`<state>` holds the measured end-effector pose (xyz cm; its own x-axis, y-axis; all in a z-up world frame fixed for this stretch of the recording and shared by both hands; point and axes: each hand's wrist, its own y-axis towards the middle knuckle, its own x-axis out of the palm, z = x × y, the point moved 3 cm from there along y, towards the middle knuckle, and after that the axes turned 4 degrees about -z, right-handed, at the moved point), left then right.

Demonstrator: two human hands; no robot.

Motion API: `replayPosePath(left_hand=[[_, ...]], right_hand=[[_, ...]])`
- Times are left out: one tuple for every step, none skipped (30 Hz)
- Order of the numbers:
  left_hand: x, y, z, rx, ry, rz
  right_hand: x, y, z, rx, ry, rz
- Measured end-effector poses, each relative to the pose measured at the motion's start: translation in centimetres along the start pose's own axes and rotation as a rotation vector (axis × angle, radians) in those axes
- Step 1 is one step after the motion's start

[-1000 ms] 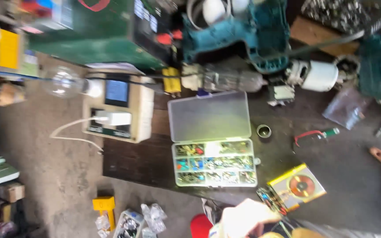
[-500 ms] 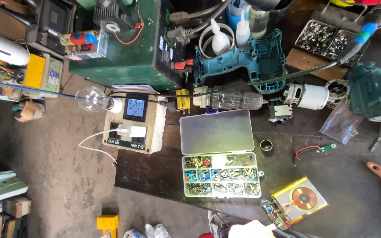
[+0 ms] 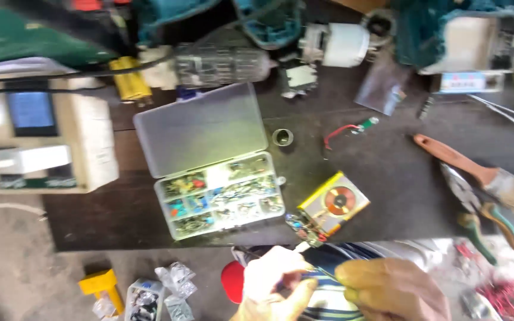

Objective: A person uses tweezers and a probe to select small components from a storage box and work on a circuit board at an electronics repair bench.

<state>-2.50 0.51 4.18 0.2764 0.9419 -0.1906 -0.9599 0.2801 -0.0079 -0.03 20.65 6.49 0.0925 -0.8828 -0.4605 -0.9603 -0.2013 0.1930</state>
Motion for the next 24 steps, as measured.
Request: replayPosePath(left_hand=[[0.0,-0.4,-0.9,-0.075,-0.087,-0.003],[0.4,-0.7,-1.1,-0.074,-0.096,-0.011],[0.5,-0.9,-1.4,-0.078,-0.157,0.028],[0.4,-1.2,-1.6,-0.083,-0.218,0.066],[0.4,-1.1,-1.5,-0.081,-0.218,0.069],[0.3,-0.9,-1.3,-0.056,-0.202,0.084],[0.1,-0.8,-1.1,-0.030,-0.184,0.102],[0.2,-1.0,-1.3,-0.029,-0.183,0.108],[0.0,-1.1,-1.3,0.021,-0.113,0.127],[-0.1,-1.2,-1.3,0.070,-0.042,0.145],[-0.3,-0.9,-1.4,0.076,-0.033,0.157],[-0.4,-0.6,-1.1,0.211,-0.023,0.170],[-0.4,-0.4,-0.8,0.345,-0.018,0.177],[-1.3,-0.3,-0.1,0.349,-0.013,0.186],[-1.6,0.0,0.4,0.275,0.054,0.037],[-1.8,0.2,0.8,0.199,0.121,-0.111],[-1.3,-0.5,0.1,0.203,0.119,-0.107],[-1.3,-1.1,-0.5,0.210,0.166,0.059],[-1.2,-1.9,-1.2,0.215,0.210,0.225],[-1.3,-1.9,-1.6,0.218,0.207,0.228],[-1.5,-1.9,-2.0,0.226,0.185,0.263],[-1.6,-1.9,-2.4,0.233,0.163,0.298],[-1.8,-2.0,-2.3,0.234,0.160,0.301],[-2.1,-2.0,-2.3,0.179,0.178,0.316]], right_hand=[[0.0,1.4,-1.1,0.012,-0.034,0.143],[0.4,1.6,-1.2,0.018,-0.045,0.145],[0.6,1.7,-1.3,0.031,-0.047,0.232],[0.9,1.9,-1.5,0.044,-0.048,0.319],[0.9,1.8,-1.2,0.041,-0.048,0.317],[1.0,1.7,-1.0,0.013,-0.038,0.310],[1.2,1.7,-0.8,-0.017,-0.027,0.299],[1.1,1.5,-1.1,-0.022,-0.024,0.295],[1.2,1.5,-1.2,0.004,-0.034,0.286],[1.3,1.6,-1.3,0.031,-0.044,0.278],[1.4,1.4,-1.3,0.017,-0.035,0.274],[1.5,1.2,-1.1,0.048,-0.023,0.257],[1.6,0.8,-1.0,0.083,-0.016,0.240],[1.7,0.9,-0.9,0.074,-0.013,0.235],[1.7,1.0,-0.9,0.076,-0.009,0.210],[1.8,1.0,-0.8,0.078,-0.005,0.185],[1.8,1.3,-0.7,0.073,-0.009,0.184],[1.9,1.6,-0.7,0.048,-0.028,0.152],[2.0,1.8,-0.7,0.025,-0.048,0.119],[2.1,2.0,-1.0,0.022,-0.052,0.118],[2.2,2.2,-1.2,0.053,-0.036,0.099],[2.4,2.3,-1.3,0.085,-0.021,0.080],[2.4,2.8,-2.2,0.083,-0.023,0.078],[2.5,3.1,-2.8,0.177,0.021,0.061]])
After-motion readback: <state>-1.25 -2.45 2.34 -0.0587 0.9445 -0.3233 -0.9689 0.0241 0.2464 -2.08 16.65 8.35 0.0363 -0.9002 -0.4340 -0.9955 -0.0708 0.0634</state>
